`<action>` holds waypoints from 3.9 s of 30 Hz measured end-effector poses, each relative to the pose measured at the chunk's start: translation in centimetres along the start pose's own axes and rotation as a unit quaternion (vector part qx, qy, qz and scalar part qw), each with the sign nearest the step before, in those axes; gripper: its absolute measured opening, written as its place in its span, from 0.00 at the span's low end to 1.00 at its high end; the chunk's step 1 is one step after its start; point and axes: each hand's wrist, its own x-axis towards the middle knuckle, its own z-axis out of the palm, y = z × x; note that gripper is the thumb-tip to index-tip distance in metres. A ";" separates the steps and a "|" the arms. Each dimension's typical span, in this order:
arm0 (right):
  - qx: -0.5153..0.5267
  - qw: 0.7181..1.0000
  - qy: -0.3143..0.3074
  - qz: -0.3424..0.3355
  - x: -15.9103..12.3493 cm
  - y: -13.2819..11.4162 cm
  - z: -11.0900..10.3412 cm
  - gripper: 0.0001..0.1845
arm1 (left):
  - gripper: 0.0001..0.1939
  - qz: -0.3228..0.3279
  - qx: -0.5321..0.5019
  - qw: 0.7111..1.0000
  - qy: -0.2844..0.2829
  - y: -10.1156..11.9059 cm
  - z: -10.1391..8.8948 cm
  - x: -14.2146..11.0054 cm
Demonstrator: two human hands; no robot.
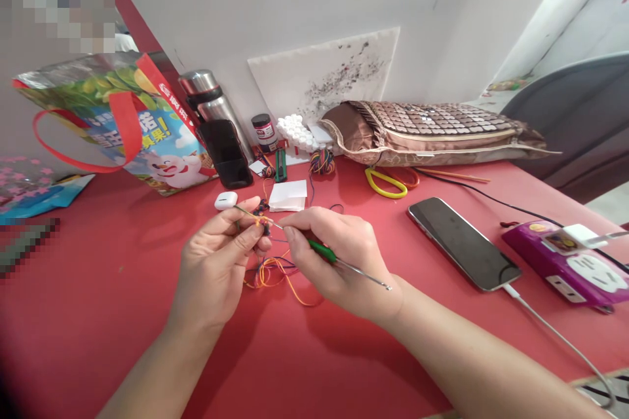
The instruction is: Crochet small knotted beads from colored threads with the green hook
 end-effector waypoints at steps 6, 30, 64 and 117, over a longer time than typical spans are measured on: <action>0.023 0.999 -0.012 -0.034 0.0 0.2 0.0 0.09 | 0.14 -0.128 -0.149 0.980 -0.004 0.8 -0.1 0.8; 0.144 0.989 -0.020 0.020 -0.2 0.7 0.0 0.07 | 0.16 -0.104 -0.103 0.984 -0.098 1.1 -0.7 0.4; 0.303 0.945 0.010 0.120 0.1 0.8 1.0 0.07 | 0.22 -0.061 -0.096 0.993 -0.031 0.2 0.7 -0.7; 0.330 0.933 0.001 0.146 -0.3 0.8 1.7 0.12 | 0.21 -0.148 -0.135 0.978 -0.052 1.5 0.3 -0.3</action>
